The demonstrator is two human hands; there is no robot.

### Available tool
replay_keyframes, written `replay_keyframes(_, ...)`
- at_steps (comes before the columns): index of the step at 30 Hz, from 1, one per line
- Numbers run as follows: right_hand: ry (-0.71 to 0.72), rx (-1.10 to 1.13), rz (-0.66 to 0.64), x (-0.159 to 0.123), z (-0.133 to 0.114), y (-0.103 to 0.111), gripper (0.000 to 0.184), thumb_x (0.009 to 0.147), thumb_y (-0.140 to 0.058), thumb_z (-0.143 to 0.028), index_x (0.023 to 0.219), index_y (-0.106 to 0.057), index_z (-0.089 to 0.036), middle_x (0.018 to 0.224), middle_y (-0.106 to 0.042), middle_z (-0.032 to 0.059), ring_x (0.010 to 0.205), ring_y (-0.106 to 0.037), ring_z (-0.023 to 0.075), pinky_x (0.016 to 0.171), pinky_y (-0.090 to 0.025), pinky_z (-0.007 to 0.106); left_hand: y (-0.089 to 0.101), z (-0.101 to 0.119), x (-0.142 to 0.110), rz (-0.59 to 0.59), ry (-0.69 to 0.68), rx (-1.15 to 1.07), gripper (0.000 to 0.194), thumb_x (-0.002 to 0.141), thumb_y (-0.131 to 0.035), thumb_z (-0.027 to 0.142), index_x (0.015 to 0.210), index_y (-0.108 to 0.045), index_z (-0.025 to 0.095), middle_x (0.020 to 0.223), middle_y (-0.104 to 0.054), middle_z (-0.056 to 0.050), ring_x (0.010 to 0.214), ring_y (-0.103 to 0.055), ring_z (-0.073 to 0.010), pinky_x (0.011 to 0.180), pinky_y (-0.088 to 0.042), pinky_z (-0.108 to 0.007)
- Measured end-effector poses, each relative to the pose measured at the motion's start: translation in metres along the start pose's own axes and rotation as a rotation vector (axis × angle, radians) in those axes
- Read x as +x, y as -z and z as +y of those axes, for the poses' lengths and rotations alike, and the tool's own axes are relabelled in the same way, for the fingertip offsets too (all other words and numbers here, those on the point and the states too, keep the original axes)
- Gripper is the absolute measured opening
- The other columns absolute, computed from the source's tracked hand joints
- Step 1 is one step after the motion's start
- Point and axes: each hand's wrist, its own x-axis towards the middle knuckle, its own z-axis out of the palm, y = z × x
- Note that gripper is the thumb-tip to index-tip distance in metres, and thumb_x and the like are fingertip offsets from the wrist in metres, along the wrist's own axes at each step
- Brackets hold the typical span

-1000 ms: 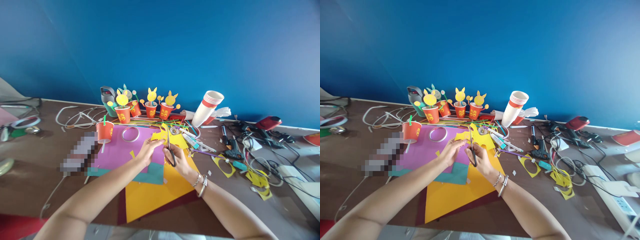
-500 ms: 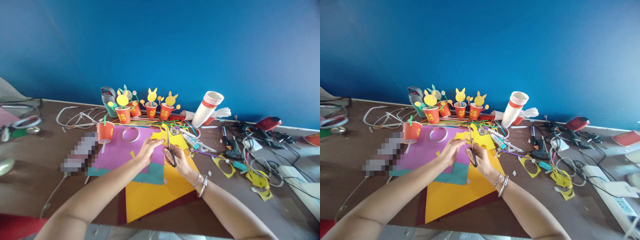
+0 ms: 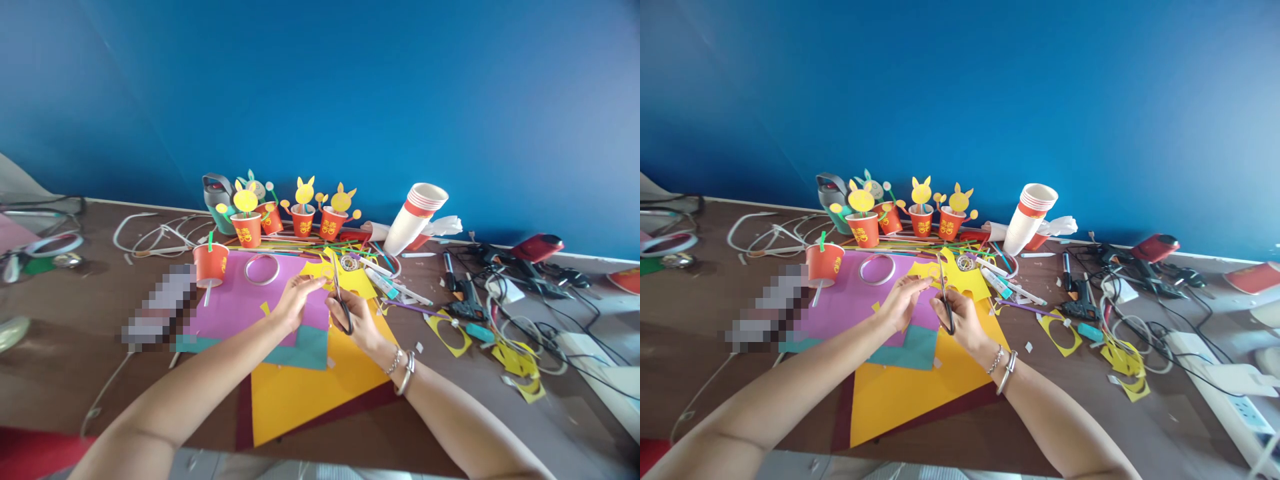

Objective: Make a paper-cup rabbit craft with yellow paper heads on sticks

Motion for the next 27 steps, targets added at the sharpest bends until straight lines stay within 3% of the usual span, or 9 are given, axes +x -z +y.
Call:
replay_keyframes(14,0.005,-0.012,-0.014,0.0,-0.0004,0.0001,0.034,0.079,-0.067,-0.046,0.07,-0.051,-0.018,0.049,-0.041,-0.0077,0.043,-0.032,0.0053,0.041,-0.026,0.02,0.003,0.0012,0.0041,-0.002,-0.058,-0.03,0.027,0.057,-0.079,0.03,0.058,-0.054,0.02,0.06,-0.066,0.002,0.077,-0.065,-0.0202,0.08,-0.041,-0.032)
replay_keyframes(27,-0.002,-0.029,-0.025,-0.0002,0.0005,0.0012,0.033,0.079,-0.067,-0.045,0.069,-0.051,-0.018,0.049,-0.041,-0.0072,0.043,-0.033,0.0057,0.041,-0.026,0.02,0.0056,0.0003,0.0059,-0.006,-0.089,-0.047,0.025,0.06,-0.077,0.028,0.063,-0.054,0.02,0.067,-0.068,0.003,0.073,-0.066,-0.0193,0.079,-0.041,-0.032)
